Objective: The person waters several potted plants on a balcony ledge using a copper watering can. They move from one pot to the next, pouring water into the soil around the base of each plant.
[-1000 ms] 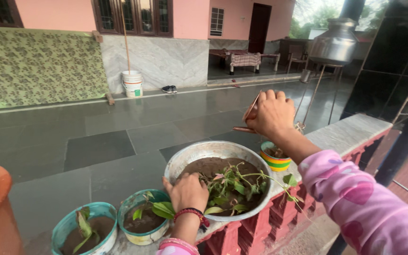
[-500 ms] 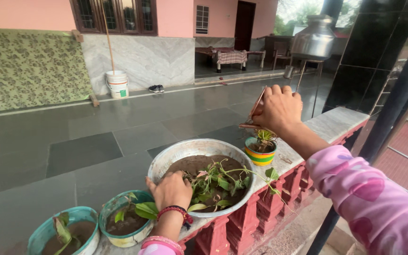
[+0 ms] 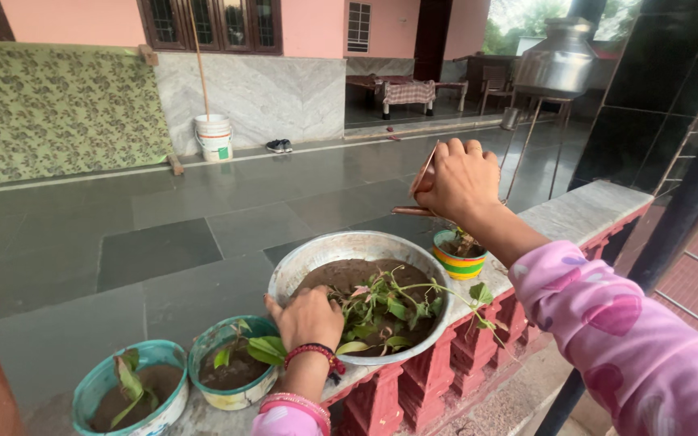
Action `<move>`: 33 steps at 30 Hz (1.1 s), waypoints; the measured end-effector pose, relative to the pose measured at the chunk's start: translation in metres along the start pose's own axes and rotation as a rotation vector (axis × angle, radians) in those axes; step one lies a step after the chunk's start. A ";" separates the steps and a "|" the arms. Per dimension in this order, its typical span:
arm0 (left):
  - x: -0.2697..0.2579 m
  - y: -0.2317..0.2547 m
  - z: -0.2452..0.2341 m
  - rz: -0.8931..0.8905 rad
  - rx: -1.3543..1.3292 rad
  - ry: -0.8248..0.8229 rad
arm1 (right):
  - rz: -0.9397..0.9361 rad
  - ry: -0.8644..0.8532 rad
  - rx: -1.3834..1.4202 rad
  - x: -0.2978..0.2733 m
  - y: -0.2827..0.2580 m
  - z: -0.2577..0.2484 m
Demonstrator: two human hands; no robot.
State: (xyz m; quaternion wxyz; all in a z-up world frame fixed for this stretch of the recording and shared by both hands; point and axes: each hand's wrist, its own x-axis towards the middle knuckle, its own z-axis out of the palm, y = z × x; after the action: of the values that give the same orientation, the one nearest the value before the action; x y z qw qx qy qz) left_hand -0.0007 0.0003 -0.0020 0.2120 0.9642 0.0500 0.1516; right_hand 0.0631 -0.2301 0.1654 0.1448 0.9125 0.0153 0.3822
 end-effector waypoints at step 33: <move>-0.003 -0.001 0.003 0.041 -0.029 0.052 | -0.125 0.110 0.144 0.008 -0.053 -0.035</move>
State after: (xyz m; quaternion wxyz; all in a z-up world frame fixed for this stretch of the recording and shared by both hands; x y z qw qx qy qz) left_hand -0.0027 -0.0002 -0.0060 0.2213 0.9575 0.0336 0.1816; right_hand 0.0487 -0.1694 0.1796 0.1012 0.8954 0.1074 0.4200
